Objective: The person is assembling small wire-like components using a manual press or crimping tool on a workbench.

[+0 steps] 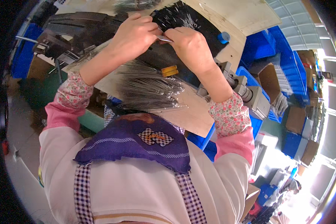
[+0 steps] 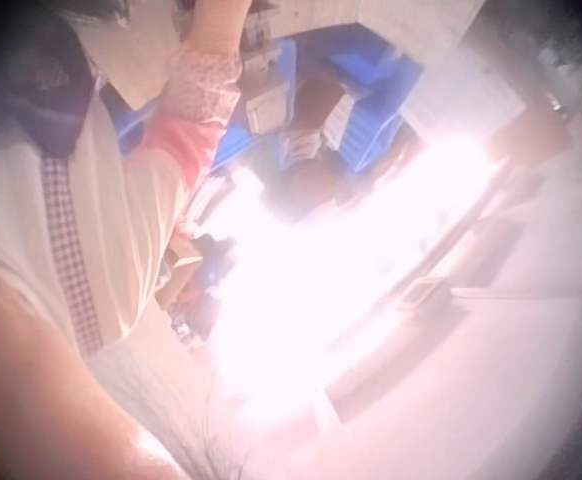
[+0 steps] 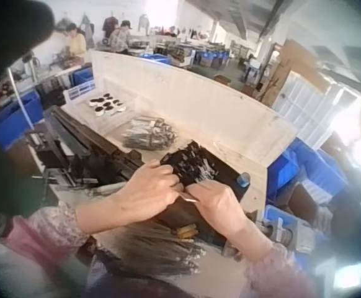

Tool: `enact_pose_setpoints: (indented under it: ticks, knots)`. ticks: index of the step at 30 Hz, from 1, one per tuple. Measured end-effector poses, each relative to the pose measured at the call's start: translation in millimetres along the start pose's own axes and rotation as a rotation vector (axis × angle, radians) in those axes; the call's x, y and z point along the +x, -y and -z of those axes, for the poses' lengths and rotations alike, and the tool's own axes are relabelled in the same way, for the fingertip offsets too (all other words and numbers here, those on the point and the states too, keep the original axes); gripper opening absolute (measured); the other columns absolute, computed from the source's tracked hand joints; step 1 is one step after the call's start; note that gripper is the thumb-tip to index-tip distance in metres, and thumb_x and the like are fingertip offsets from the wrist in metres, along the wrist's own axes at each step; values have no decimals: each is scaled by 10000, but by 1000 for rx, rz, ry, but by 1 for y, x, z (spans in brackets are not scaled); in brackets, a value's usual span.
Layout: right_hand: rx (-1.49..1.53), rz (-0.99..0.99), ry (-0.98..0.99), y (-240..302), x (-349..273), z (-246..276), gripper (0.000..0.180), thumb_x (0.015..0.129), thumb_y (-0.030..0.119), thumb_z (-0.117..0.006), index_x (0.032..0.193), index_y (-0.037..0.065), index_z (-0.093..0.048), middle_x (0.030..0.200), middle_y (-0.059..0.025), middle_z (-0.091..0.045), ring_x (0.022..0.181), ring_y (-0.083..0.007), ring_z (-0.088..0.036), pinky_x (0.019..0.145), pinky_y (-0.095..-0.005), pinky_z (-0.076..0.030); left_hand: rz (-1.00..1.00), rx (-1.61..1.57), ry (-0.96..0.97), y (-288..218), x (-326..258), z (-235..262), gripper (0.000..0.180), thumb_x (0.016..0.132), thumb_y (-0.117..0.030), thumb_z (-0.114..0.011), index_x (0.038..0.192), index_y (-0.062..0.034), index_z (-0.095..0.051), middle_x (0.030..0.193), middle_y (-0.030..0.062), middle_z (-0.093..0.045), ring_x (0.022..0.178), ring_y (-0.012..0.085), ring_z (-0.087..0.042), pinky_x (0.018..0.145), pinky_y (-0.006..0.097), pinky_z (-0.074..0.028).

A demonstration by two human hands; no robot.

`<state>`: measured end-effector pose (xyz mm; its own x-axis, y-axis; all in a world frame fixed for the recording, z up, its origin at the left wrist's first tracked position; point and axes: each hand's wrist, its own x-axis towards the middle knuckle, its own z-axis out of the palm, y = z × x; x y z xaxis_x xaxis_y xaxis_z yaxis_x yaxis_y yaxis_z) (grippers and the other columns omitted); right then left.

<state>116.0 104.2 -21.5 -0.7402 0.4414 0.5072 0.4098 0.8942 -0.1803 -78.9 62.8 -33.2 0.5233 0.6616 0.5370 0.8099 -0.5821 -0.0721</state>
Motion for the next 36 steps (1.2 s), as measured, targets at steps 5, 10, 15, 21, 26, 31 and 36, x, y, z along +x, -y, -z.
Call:
enact_pose_setpoints:
  ticks: [5, 10, 15, 21, 26, 31, 36]
  knots:
    - [340, -189, -101, -5, 0, -14, 153, 797, 96, -687, 924, 15, -663, 848, -123, -665, 763, -284, -650, 686, -325, -519, 82, -33, -560, 2, -26, 13, 174, 779, -110, -626, 940, -67, -673, 891, 35, -633, 825, 183, -593, 676, 292, -468]
    - [339, -219, -54, -14, 5, -42, 158, 822, 130, -679, 933, 18, -674, 871, -108, -678, 779, -260, -654, 717, -310, -519, 901, -1431, -293, -42, -79, 12, 335, 985, -302, -478, 987, 0, -624, 737, 75, -576, 549, 140, -522, 461, 223, -399]
    - [270, -217, -14, -8, 4, -43, 172, 806, 181, -667, 863, 19, -656, 830, -144, -645, 770, -335, -628, 703, -392, -514, 937, -2951, -64, 6, -65, 28, 454, 992, -435, -391, 988, -14, -561, 576, 19, -460, 408, 96, -413, 351, 220, -305]
    - [278, -179, -77, 0, 9, -44, 121, 781, 124, -660, 850, 27, -642, 797, -115, -626, 757, -320, -625, 682, -388, -521, 994, -1135, 96, -53, -75, -16, 287, 929, -274, -548, 1027, -4, -544, 660, 23, -542, 520, 106, -533, 426, 249, -424]
    - [46, -166, -21, 35, 2, -18, 322, 707, -62, -588, 1013, 20, -644, 940, -129, -579, 862, -311, -603, 712, -360, -510, 918, -1041, 48, -25, -105, -24, 264, 846, -254, -655, 980, -37, -584, 717, 64, -625, 497, 125, -560, 442, 243, -430]
    - [25, -286, 184, 37, -77, -43, 274, 726, -13, -665, 990, 29, -607, 947, -129, -545, 886, -306, -601, 727, -395, -530, 1738, -1234, -410, 42, -199, -5, 466, 933, -453, -526, 932, -10, -667, 593, 22, -545, 430, 76, -435, 388, 223, -267]
    - [97, -462, 176, 2, -84, -64, 183, 744, -14, -652, 856, 13, -510, 899, -155, -522, 835, -352, -565, 711, -419, -484, 1539, -1536, -516, 58, -192, -7, 344, 968, -334, -521, 956, -9, -635, 646, 12, -539, 430, 68, -372, 391, 231, -230]
